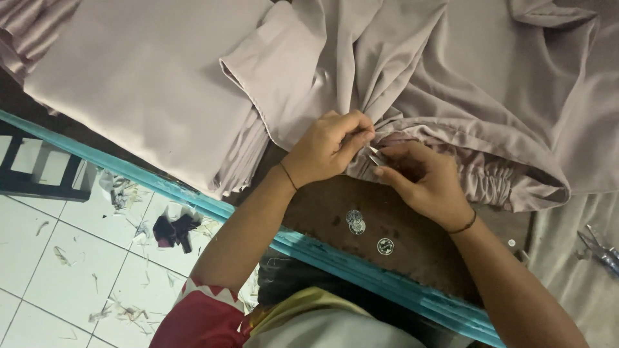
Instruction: Folding fabric and trimming loose threads from the elastic waistband of a garment.
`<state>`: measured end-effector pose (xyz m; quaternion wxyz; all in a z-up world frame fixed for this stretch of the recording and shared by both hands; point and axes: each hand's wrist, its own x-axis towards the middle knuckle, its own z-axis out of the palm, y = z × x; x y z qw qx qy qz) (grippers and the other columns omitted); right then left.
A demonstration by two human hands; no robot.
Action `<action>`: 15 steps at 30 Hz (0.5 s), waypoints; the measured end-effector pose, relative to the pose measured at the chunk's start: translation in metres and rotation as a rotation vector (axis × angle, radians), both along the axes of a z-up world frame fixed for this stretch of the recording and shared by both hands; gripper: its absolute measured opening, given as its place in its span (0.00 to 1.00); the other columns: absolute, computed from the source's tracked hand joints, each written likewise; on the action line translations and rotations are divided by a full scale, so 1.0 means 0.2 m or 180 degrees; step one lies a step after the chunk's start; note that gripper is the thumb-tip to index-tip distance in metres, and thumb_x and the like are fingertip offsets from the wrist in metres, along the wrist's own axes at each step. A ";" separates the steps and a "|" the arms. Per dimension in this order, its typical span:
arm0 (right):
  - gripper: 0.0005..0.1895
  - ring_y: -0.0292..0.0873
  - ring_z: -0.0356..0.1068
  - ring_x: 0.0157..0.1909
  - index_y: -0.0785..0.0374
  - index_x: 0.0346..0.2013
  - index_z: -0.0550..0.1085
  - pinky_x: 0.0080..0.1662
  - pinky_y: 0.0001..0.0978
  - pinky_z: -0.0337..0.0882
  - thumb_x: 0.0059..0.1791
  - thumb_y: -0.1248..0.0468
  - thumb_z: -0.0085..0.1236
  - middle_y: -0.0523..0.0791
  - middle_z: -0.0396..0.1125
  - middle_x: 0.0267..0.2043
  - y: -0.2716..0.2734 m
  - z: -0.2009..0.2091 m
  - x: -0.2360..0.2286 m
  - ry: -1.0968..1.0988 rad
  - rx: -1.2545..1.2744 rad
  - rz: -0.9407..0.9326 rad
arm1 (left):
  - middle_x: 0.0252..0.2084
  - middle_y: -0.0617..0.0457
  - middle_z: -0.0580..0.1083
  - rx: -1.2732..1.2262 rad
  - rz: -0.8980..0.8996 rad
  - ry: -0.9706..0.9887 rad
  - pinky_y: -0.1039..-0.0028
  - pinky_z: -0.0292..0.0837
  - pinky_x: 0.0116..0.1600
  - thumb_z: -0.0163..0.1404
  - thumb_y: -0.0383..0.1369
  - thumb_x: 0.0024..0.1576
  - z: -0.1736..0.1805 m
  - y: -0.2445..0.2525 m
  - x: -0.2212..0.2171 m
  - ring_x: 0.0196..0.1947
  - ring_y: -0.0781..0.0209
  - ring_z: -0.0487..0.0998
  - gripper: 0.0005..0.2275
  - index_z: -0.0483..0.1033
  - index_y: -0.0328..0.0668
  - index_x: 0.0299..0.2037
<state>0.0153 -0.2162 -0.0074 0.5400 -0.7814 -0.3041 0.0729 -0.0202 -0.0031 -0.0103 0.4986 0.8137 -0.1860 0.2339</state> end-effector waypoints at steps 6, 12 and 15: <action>0.16 0.54 0.79 0.39 0.70 0.44 0.80 0.40 0.44 0.77 0.44 0.66 0.73 0.57 0.76 0.33 0.01 0.02 0.00 0.0202 -0.0126 -0.0057 | 0.22 0.52 0.75 0.0030 -0.0121 0.0147 0.68 0.71 0.42 0.50 0.30 0.64 0.00 0.00 0.00 0.29 0.47 0.79 0.02 0.75 0.46 0.40; 0.14 0.52 0.79 0.38 0.71 0.43 0.79 0.41 0.46 0.77 0.45 0.68 0.71 0.57 0.75 0.33 0.00 0.01 0.00 0.0457 -0.0039 -0.0009 | 0.21 0.49 0.75 -0.0302 -0.0358 0.0345 0.72 0.72 0.41 0.48 0.28 0.65 0.01 0.01 0.00 0.26 0.50 0.80 0.04 0.75 0.44 0.37; 0.14 0.48 0.78 0.39 0.71 0.42 0.78 0.40 0.46 0.77 0.45 0.69 0.71 0.55 0.75 0.32 -0.01 0.01 0.01 0.0619 0.0048 -0.0036 | 0.23 0.51 0.77 -0.0252 -0.0314 0.0397 0.69 0.72 0.42 0.49 0.30 0.65 -0.02 0.01 -0.01 0.28 0.47 0.80 0.04 0.76 0.46 0.39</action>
